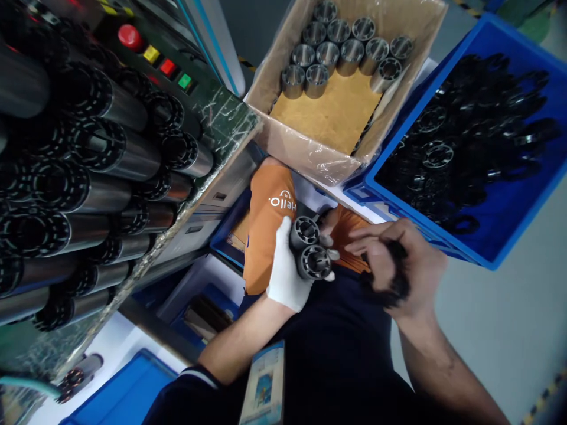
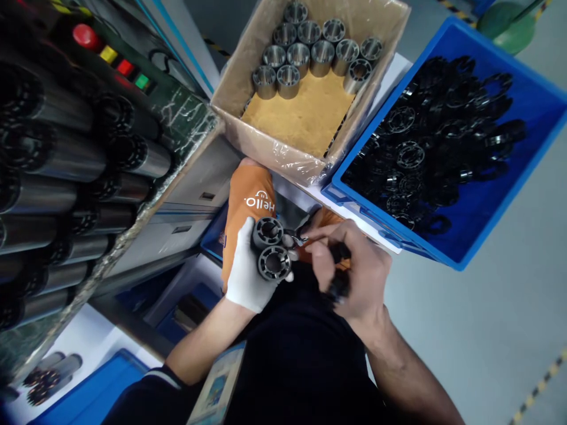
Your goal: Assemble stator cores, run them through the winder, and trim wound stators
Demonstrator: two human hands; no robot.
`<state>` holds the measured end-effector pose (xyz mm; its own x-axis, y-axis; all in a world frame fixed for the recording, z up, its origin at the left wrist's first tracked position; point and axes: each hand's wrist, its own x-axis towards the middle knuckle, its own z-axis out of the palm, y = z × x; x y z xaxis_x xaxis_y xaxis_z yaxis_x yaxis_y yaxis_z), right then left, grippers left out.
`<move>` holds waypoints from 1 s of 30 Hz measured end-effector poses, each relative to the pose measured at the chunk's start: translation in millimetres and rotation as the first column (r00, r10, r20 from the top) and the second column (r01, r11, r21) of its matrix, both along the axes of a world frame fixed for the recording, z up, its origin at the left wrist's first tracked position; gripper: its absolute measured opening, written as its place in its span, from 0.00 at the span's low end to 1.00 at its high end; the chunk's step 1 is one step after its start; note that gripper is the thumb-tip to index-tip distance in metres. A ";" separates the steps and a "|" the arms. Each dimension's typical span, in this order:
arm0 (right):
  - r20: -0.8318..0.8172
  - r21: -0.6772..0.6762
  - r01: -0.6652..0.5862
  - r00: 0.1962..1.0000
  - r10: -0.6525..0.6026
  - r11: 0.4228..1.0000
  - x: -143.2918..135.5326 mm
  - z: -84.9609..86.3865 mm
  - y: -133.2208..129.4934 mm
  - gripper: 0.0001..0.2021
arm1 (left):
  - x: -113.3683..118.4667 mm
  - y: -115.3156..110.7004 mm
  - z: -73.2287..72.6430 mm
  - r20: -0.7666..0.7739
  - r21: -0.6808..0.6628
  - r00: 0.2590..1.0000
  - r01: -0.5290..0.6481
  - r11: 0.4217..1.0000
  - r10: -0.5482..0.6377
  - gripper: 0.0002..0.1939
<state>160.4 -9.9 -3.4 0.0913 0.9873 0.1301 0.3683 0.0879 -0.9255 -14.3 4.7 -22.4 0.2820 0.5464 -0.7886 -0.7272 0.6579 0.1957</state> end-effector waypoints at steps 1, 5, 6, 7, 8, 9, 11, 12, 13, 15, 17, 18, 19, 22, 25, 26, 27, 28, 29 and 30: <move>-0.047 -0.008 -0.008 0.999 0.007 1.000 4.6 -2.2 1.3 0.18 | -0.3 -2.3 -2.3 0.008 0.051 1.000 0.015 0.999 -0.016 0.29; -0.142 -0.011 -0.068 0.988 0.066 0.998 10.5 0.3 1.7 0.22 | 2.3 -12.2 -2.0 0.000 0.319 0.999 0.041 0.947 -0.044 0.26; -0.144 -0.007 -0.084 0.986 0.082 0.996 9.3 3.7 0.8 0.18 | 3.3 -14.3 0.0 0.001 0.377 0.999 0.038 0.926 -0.042 0.26; -0.141 0.006 -0.095 0.985 0.095 0.995 7.7 8.0 -0.3 0.13 | 4.2 -16.2 2.5 -0.003 0.428 1.000 0.030 0.903 -0.031 0.28; -0.132 0.030 -0.106 0.985 0.109 0.994 5.9 12.9 -1.2 0.09 | 4.8 -17.8 5.5 -0.022 0.466 1.000 0.019 0.885 -0.011 0.29; -0.115 0.058 -0.119 0.985 0.125 0.991 4.2 17.9 -1.9 0.07 | 4.9 -19.2 8.6 -0.061 0.490 0.998 0.010 0.871 0.022 0.31; -0.057 0.119 -0.151 0.986 0.158 0.981 1.1 26.5 -2.1 0.06 | 4.0 -22.1 14.2 -0.184 0.510 0.977 0.002 0.860 0.107 0.33; -0.022 0.145 -0.172 0.984 0.177 0.974 -0.3 29.3 -1.7 0.08 | 3.0 -23.8 16.2 -0.238 0.514 0.961 0.004 0.858 0.139 0.32; 0.013 0.161 -0.197 0.980 0.198 0.967 -1.7 31.0 -1.1 0.10 | 1.8 -25.6 17.4 -0.274 0.519 0.949 0.010 0.855 0.155 0.31; 0.048 0.165 -0.232 0.973 0.227 0.959 -4.3 30.8 -0.3 0.13 | -1.2 -29.2 17.2 -0.298 0.552 0.942 0.038 0.833 0.154 0.29; 0.003 0.150 -0.232 0.972 0.234 0.961 -6.4 27.9 -0.8 0.17 | -4.5 -32.3 14.6 -0.325 0.605 0.934 0.085 0.792 0.148 0.26; -0.030 0.142 -0.226 0.972 0.233 0.964 -7.1 26.4 -1.5 0.20 | -6.4 -33.4 12.8 -0.350 0.634 0.924 0.112 0.765 0.156 0.24; -0.061 0.136 -0.220 0.971 0.230 0.966 -7.4 25.5 -2.4 0.24 | -8.4 -34.2 10.9 -0.374 0.660 0.913 0.139 0.738 0.163 0.23; -0.086 0.127 -0.232 0.966 0.244 0.964 -6.5 27.5 -5.1 0.30 | -15.0 -35.4 5.9 -0.425 0.689 0.897 0.230 0.688 0.126 0.22; -0.066 0.121 -0.235 0.968 0.244 0.964 -4.5 35.0 -6.9 0.30 | -20.5 -35.9 2.5 -0.450 0.694 0.889 0.290 0.659 0.082 0.21; -0.061 0.120 -0.234 0.968 0.242 0.965 -4.3 37.3 -7.4 0.30 | -21.8 -36.1 2.0 -0.445 0.699 0.892 0.293 0.653 0.076 0.21; -0.060 0.121 -0.233 0.969 0.241 0.965 -4.6 39.0 -7.9 0.29 | -23.0 -36.3 1.8 -0.435 0.704 0.898 0.292 0.647 0.068 0.22; -0.062 0.121 -0.231 0.969 0.240 0.965 -5.6 39.9 -8.5 0.29 | -23.9 -36.5 2.1 -0.427 0.707 0.902 0.296 0.642 0.055 0.23; -0.066 0.125 -0.228 0.969 0.238 0.966 -7.2 39.8 -9.1 0.28 | -24.8 -36.7 2.7 -0.424 0.709 0.905 0.308 0.635 0.035 0.24; -0.074 0.134 -0.224 0.969 0.235 0.965 -9.3 38.9 -9.7 0.27 | -25.5 -36.8 3.4 -0.424 0.710 0.905 0.326 0.624 0.010 0.25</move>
<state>151.1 -19.6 35.5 -0.1191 0.9598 0.2542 0.2424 0.2764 -0.9300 -39.8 -32.1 -19.0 0.2188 0.9600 -0.1746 -0.3909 0.2502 0.8858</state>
